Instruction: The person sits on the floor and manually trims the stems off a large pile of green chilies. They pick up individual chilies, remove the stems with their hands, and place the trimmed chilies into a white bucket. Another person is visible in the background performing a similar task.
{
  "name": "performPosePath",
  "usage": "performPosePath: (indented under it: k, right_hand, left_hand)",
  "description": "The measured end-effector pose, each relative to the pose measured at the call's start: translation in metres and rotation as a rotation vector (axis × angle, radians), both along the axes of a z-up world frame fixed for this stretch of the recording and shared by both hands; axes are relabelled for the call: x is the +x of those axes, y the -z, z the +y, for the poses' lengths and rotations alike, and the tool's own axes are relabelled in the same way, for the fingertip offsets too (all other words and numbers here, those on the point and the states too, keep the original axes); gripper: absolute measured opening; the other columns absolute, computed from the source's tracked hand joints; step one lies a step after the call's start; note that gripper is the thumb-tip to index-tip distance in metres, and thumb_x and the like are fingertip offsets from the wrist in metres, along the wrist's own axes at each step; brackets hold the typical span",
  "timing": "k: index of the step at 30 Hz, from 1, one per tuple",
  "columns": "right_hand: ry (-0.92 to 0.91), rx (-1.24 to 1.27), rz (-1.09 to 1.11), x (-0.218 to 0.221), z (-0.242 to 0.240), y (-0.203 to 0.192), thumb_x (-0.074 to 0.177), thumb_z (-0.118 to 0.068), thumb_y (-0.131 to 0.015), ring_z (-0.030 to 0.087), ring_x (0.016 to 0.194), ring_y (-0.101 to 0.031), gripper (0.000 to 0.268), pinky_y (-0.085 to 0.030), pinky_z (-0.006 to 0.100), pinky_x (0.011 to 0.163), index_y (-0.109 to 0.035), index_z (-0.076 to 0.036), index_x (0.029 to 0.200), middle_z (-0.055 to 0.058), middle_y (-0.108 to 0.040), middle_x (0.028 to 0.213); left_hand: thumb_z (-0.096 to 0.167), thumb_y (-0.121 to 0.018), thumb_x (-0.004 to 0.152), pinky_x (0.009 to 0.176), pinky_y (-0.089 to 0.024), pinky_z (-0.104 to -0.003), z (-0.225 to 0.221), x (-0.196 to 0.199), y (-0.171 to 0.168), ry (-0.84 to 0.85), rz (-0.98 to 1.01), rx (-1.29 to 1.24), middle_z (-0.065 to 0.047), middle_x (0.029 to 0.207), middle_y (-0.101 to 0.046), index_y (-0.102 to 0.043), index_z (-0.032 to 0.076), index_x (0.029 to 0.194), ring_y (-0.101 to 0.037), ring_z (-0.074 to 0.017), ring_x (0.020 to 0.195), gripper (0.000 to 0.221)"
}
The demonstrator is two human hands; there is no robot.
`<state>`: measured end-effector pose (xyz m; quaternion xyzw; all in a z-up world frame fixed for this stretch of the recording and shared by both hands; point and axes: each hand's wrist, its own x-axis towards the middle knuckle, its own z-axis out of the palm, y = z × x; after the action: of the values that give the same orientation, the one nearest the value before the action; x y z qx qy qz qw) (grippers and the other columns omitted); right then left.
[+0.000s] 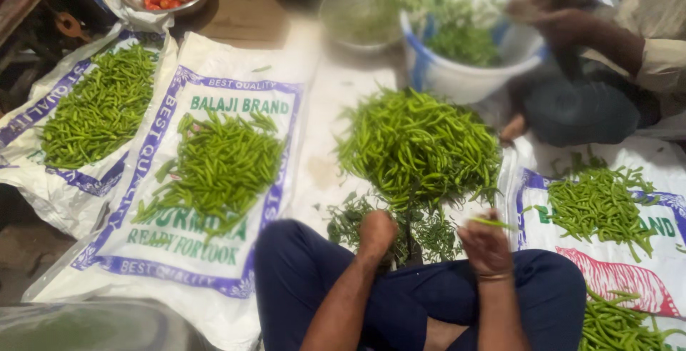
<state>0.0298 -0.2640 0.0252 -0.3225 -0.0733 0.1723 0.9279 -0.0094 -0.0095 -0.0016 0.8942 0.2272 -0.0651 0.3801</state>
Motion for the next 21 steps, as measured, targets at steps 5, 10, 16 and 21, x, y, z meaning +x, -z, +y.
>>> performPosePath:
  k: [5,10,16,21]
  right_hand:
    - [0.235,-0.868,0.221,0.062,-0.009,0.02,0.088,-0.022,-0.08,0.01,0.053,-0.041,0.032,-0.033,0.029,0.049,-0.074,-0.012,0.118,-0.005,-0.057,0.071]
    - [0.574,-1.531,-0.045,0.108,0.014,0.035,0.086,-0.046,-0.082,0.021,0.074,-0.069,0.043,-0.055,0.036,0.072,-0.08,-0.004,0.097,0.01,-0.076,0.086]
    - [0.232,-1.62,-0.063,0.127,-0.006,0.035,0.082,-0.043,-0.082,0.022,0.079,-0.072,0.04,-0.055,0.037,0.076,-0.082,-0.009,0.102,0.01,-0.079,0.094]
    - [0.249,-1.403,0.137,0.089,-0.025,0.048,0.086,-0.039,-0.084,0.025,0.072,-0.06,0.04,-0.047,0.048,0.065,-0.083,-0.005,0.107,0.023,-0.075,0.098]
  left_hand:
    - [0.025,-0.072,0.081,0.085,-0.056,-0.051,-0.003,0.0,-0.026,-0.016,0.036,-0.01,-0.023,0.1,-0.073,-0.077,0.005,0.1,-0.071,-0.0416,0.094,0.028]
    - [0.028,-0.073,0.082,0.087,-0.055,-0.049,-0.001,-0.004,-0.031,0.081,0.048,-0.019,-0.021,0.1,-0.074,-0.078,0.007,0.1,-0.071,-0.0406,0.095,0.027]
    - [0.029,-0.074,0.081,0.088,-0.056,-0.046,-0.006,0.001,-0.025,0.07,0.007,-0.098,-0.019,0.099,-0.075,-0.079,0.01,0.101,-0.073,-0.0376,0.095,0.028]
    - [0.032,-0.077,0.08,0.089,-0.057,-0.042,-0.005,0.004,-0.017,0.131,-0.071,-0.231,-0.018,0.099,-0.077,-0.081,0.011,0.1,-0.074,-0.0338,0.094,0.03]
